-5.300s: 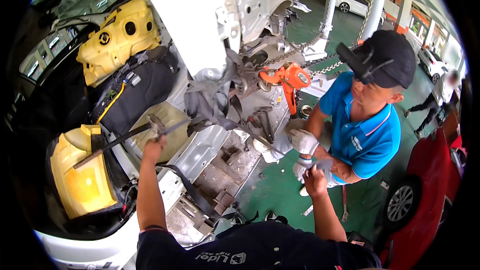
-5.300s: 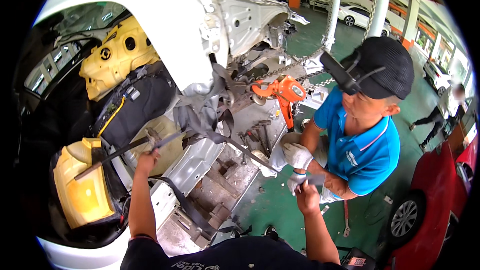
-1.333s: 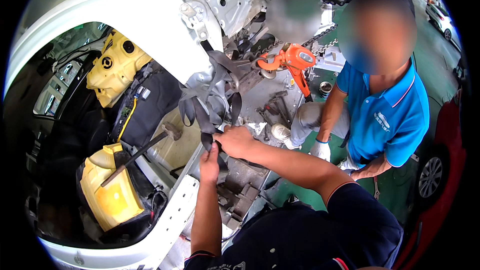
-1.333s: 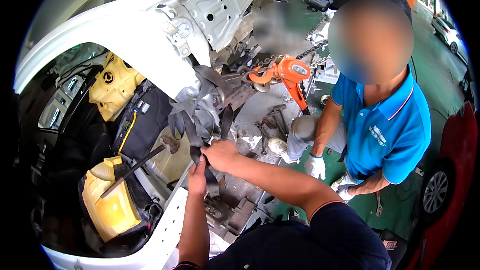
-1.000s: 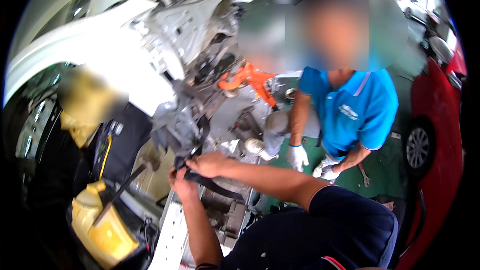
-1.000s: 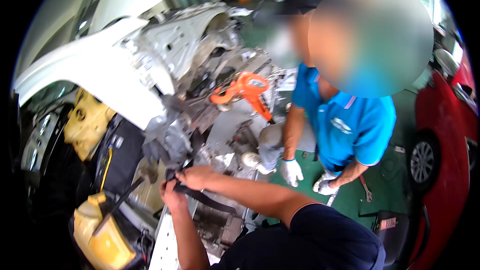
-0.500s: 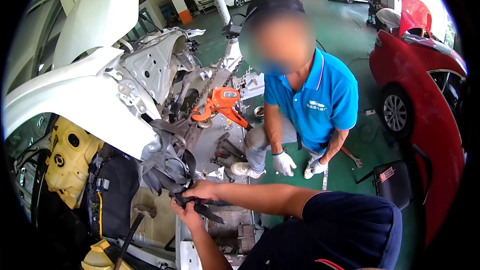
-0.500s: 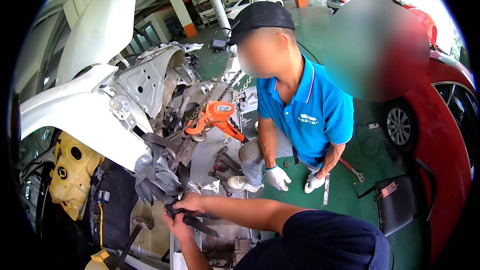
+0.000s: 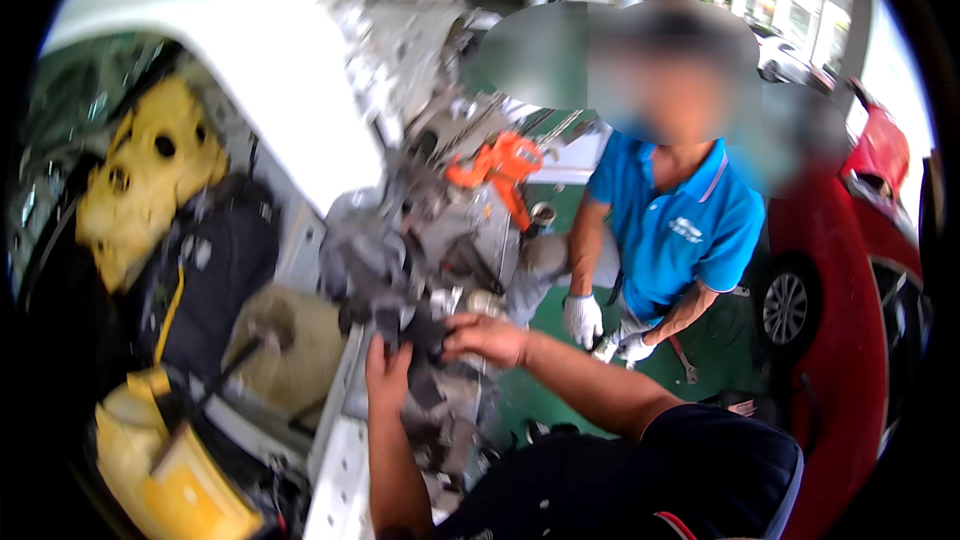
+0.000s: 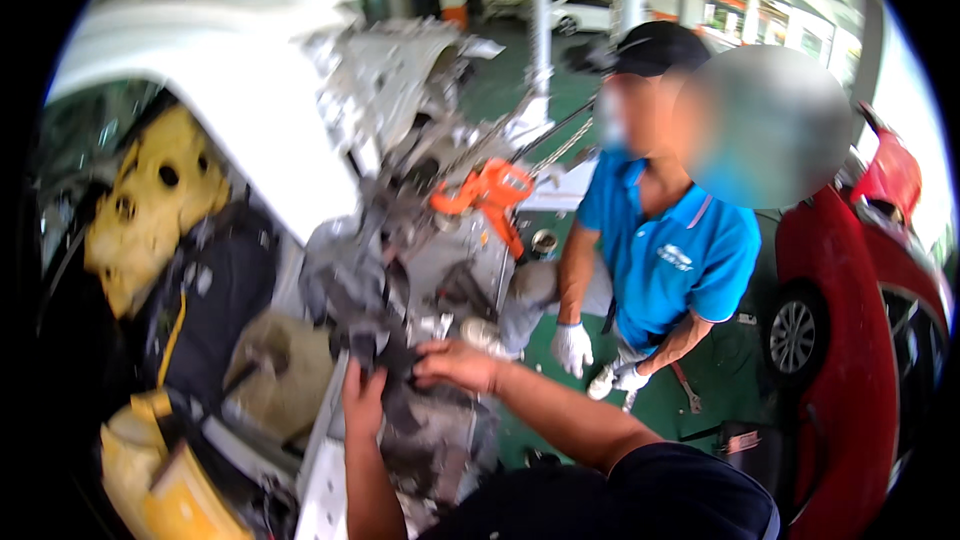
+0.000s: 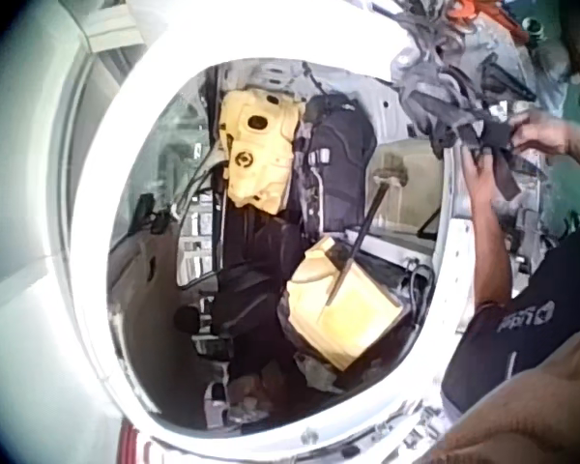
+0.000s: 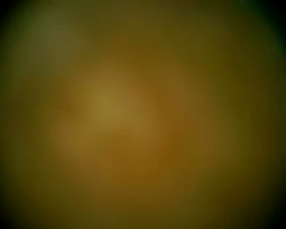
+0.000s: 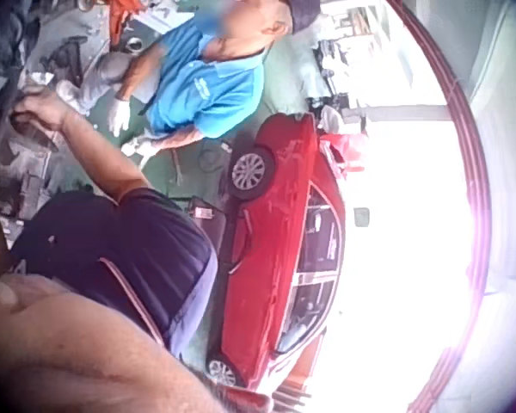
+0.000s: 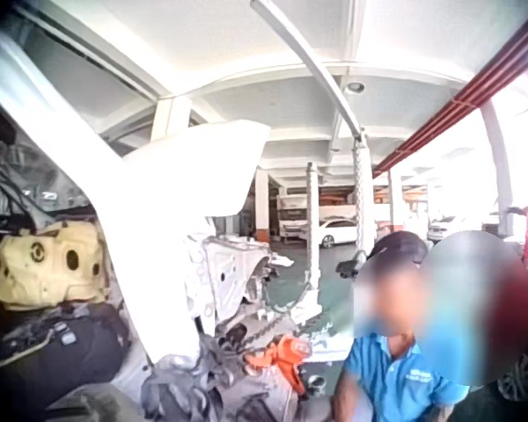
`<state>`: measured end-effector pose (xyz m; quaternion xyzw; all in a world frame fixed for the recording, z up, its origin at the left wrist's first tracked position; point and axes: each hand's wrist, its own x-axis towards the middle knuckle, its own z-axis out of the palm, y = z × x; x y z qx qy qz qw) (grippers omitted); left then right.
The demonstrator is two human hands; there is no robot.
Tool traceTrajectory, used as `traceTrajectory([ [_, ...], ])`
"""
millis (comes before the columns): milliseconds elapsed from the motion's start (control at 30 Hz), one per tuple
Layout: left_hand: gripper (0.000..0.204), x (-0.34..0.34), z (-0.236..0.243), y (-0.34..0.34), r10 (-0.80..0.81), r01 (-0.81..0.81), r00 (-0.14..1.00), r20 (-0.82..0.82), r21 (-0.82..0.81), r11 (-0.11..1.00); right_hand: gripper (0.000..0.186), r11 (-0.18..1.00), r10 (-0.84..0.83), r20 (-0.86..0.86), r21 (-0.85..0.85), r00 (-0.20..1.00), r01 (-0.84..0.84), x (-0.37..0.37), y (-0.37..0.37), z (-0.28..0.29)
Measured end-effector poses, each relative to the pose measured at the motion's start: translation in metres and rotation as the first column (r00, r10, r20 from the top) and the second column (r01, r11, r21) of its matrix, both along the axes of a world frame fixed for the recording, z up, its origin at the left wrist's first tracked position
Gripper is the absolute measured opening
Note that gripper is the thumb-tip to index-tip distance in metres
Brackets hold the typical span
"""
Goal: The person secures a damaged white car frame using a black strap and an orange chain hoist. They repeatedly wrap the strap around the frame, adjust the hoist, and pull the chain to apply tension while a coworker observes.
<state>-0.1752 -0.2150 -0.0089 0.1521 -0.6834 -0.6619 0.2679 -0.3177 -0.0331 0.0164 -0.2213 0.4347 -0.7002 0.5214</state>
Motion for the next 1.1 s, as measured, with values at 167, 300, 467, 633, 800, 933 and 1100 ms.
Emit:
traceTrajectory([
  [167,0.042,-0.005,0.007,0.004,-0.147,0.15,0.98,-0.133,0.015,0.989,0.057,0.861,0.379,-0.772,0.497,0.511,0.112,-0.013,-0.005,0.064],
  [300,0.036,-0.008,-0.01,-0.012,-0.024,0.026,0.997,-0.067,0.038,0.999,0.03,0.991,-0.003,-0.981,0.024,0.196,0.133,-0.009,-0.011,0.07],
  [467,0.036,-0.012,0.014,-0.029,0.278,-0.244,0.96,-0.019,-0.538,0.807,0.021,0.98,-0.168,-0.411,-0.168,0.896,0.107,0.001,-0.006,0.087],
  [633,0.029,-0.015,0.036,-0.063,0.271,-0.271,0.952,-0.139,-0.795,0.543,0.016,0.923,-0.214,-0.257,-0.369,0.942,0.109,0.007,-0.007,0.076],
  [800,0.033,-0.024,0.043,-0.094,0.387,-0.154,0.918,0.084,-0.824,0.545,0.025,0.923,-0.24,-0.626,-0.385,0.742,-0.027,0.026,-0.004,0.084],
  [933,0.034,-0.021,0.046,-0.095,0.452,-0.18,0.888,0.086,-0.839,0.513,0.044,0.985,-0.01,-0.658,0.123,0.753,0.121,-0.012,0.014,0.079],
  [1100,0.036,-0.022,0.045,-0.096,0.476,-0.219,0.879,0.008,-0.881,0.419,0.039,0.752,0.561,-0.638,0.659,0.527,-0.002,-0.014,-0.017,0.115],
])
